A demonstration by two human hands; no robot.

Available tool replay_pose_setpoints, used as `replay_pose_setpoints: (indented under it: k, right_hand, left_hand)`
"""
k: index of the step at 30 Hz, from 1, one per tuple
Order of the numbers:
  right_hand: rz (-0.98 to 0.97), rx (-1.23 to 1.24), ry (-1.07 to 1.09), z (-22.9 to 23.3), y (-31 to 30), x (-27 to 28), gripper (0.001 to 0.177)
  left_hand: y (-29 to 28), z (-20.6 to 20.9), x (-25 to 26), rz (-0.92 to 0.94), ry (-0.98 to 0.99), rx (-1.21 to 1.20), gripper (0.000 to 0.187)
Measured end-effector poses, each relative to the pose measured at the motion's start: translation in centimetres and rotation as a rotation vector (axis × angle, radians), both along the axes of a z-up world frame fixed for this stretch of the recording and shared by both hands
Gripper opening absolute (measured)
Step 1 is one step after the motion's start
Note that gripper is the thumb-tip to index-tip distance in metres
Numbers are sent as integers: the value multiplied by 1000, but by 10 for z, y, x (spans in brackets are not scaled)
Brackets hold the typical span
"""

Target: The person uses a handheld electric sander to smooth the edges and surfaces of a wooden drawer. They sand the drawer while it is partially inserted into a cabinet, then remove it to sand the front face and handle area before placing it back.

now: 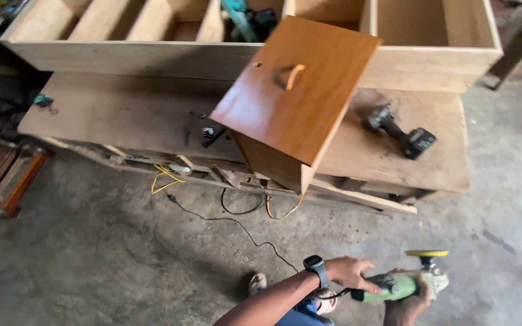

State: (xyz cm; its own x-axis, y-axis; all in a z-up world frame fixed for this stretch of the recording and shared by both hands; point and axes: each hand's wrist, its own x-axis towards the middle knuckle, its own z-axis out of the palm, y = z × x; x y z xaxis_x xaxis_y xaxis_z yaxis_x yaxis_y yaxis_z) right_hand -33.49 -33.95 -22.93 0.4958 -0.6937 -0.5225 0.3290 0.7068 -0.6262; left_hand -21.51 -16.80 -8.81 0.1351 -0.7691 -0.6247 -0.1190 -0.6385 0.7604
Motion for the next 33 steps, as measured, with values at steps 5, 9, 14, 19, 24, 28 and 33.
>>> replay_pose_setpoints:
  k: [5,9,14,19,24,28,33]
  right_hand:
    - [226,-22,66,-63,105,25,34]
    - [452,115,106,-84,230,51,34]
    - [602,183,125,-68,416,103,17]
    - [906,346,-77,-17,558,166,17]
    - [1225,259,-178,63,645,226,50]
    - [1368,342,-255,34,689,275,49]
    - [1329,372,133,11,744,355,45]
  left_hand:
    - [91,-89,-3,304,640,17,57]
    - [222,-130,-20,493,628,-86,36]
    - [398,-88,-40,965,570,-27,28]
    - [515,-22,-28,1304,344,-101,33]
    - [573,47,14,1458,33,149,54]
    - [611,30,75,1601,1,165,62]
    - [657,-18,162,1588,-165,193,68]
